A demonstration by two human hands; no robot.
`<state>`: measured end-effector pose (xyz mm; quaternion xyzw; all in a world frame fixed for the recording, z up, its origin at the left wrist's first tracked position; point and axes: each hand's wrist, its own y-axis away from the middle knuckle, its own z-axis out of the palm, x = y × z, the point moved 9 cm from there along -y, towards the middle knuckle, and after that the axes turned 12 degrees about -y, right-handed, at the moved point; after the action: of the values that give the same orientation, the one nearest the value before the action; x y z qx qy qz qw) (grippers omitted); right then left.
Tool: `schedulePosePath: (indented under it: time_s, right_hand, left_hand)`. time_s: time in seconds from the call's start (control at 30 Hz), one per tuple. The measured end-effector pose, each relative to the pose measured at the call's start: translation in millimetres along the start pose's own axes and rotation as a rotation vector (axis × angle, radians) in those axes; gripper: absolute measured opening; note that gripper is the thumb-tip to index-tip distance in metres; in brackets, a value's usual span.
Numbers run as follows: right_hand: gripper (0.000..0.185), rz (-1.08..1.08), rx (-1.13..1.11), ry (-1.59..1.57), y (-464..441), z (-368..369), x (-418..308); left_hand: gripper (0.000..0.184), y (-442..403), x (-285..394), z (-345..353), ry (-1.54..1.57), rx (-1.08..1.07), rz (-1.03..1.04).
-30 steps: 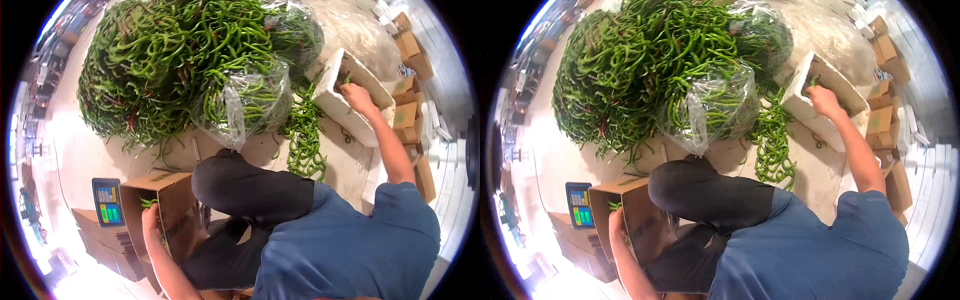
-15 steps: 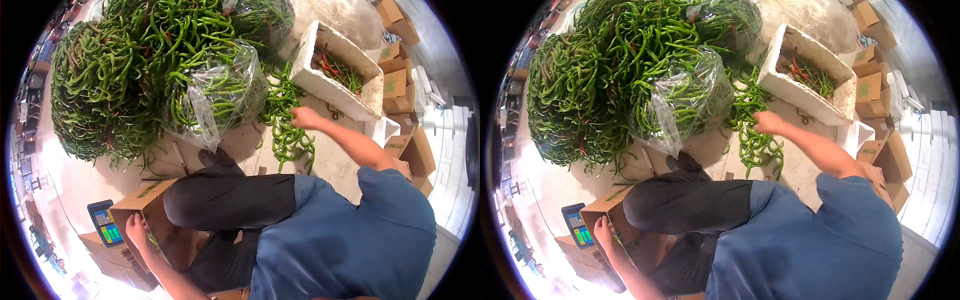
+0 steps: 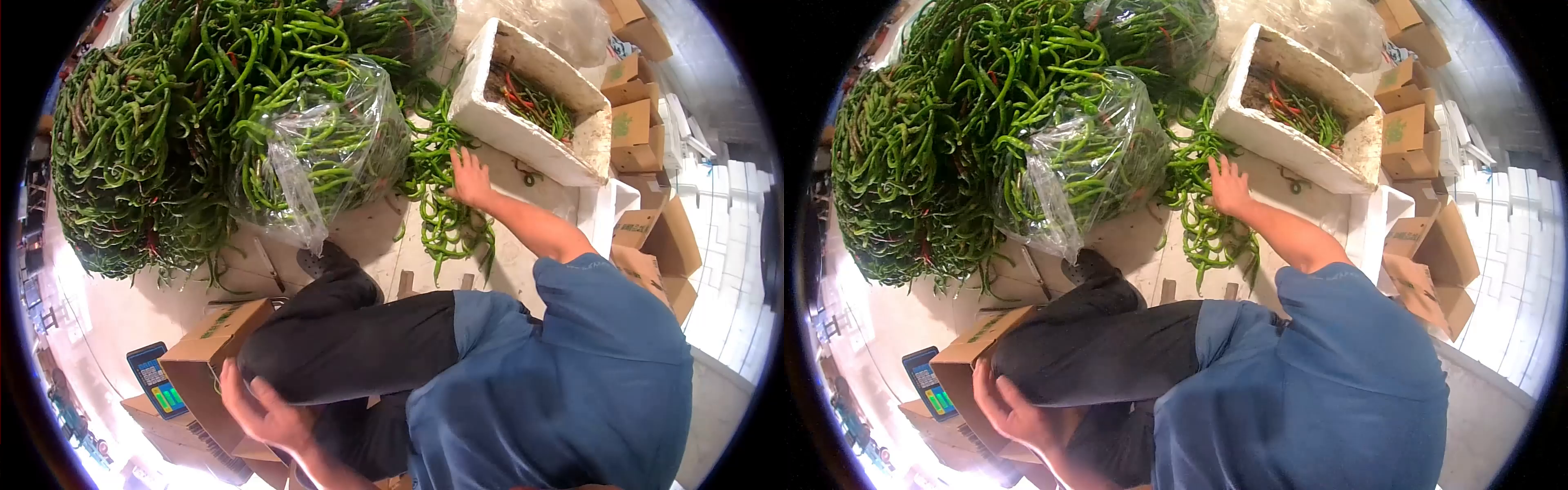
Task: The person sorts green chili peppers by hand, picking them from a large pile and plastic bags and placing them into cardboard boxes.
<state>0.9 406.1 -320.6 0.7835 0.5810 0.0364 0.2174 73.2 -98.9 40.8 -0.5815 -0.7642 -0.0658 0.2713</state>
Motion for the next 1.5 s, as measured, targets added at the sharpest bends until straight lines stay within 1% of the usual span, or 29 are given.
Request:
schedulePosePath:
  time_s: [0.1,0.13,0.27,0.37,0.4,0.5,0.53,0.63,0.67,0.77,0.8,0.9,0.93,1.03,1.07,1.17,1.3,1.37,1.43,1.5]
  right_hand:
    - [0.109,-0.143,-0.025,0.021,-28,-8,-22]
    - [0.111,-0.15,-0.058,0.072,-42,-1,-25]
    - [0.119,-0.281,-0.132,0.257,-92,24,-39]
    - [0.12,-0.224,-0.252,0.227,-114,40,-46]
    - [0.116,-0.291,-0.194,0.336,-118,41,-52]
    - [0.107,-0.217,-0.345,0.265,-130,58,-44]
    - [0.095,-0.242,-0.298,0.228,-130,57,-44]
    - [0.089,-0.156,-0.329,0.129,-123,66,-32]
    - [0.087,-0.096,-0.383,0.079,-122,71,-25]
    - [0.089,-0.098,-0.367,0.017,-120,79,-21]
    - [0.089,-0.1,-0.345,0.007,-112,70,-30]
    - [0.098,-0.109,-0.319,0.009,-101,58,-53]
    - [0.098,-0.096,-0.287,0.015,-98,56,-60]
    - [0.098,-0.168,-0.267,0.119,-86,75,-79]
    - [0.096,-0.153,-0.327,0.081,-85,86,-79]
    - [0.096,-0.218,-0.206,0.024,-67,62,-90]
    - [0.092,-0.273,-0.075,0.186,-49,63,-100]
    - [0.085,-0.226,-0.075,0.213,-55,72,-100]
    - [0.071,-0.238,-0.086,0.123,-57,70,-100]
    - [0.064,-0.299,-0.156,0.037,-61,68,-91]
  left_hand:
    - [0.023,-1,43,33,-0.38,-0.051,0.372]
    - [0.018,-6,42,32,-0.31,-0.021,0.288]
    - [0.016,-7,48,38,-0.321,-0.028,0.305]
    - [0.016,-9,45,39,-0.334,-0.046,0.266]
    - [0.016,-9,45,39,-0.337,-0.045,0.26]
    - [0.015,-10,45,40,-0.331,-0.043,0.256]
    - [0.015,-11,46,40,-0.327,-0.045,0.251]
    - [0.015,-14,47,42,-0.311,-0.042,0.25]
    - [0.015,-16,49,43,-0.305,-0.036,0.256]
    - [0.015,-19,54,46,-0.284,-0.023,0.276]
    - [0.015,-19,55,47,-0.278,-0.021,0.284]
    - [0.015,-21,59,48,-0.271,-0.017,0.296]
    - [0.015,-22,59,49,-0.27,-0.018,0.296]
    - [0.015,-22,58,49,-0.273,-0.017,0.293]
    - [0.015,-22,58,49,-0.277,-0.015,0.288]
    - [0.015,-19,54,46,-0.286,-0.008,0.275]
    - [0.015,-17,52,45,-0.267,0.009,0.264]
    - [0.015,-19,55,46,-0.259,0.014,0.261]
    - [0.014,-20,56,46,-0.264,0.014,0.264]
    - [0.014,-19,53,42,-0.256,0.005,0.273]
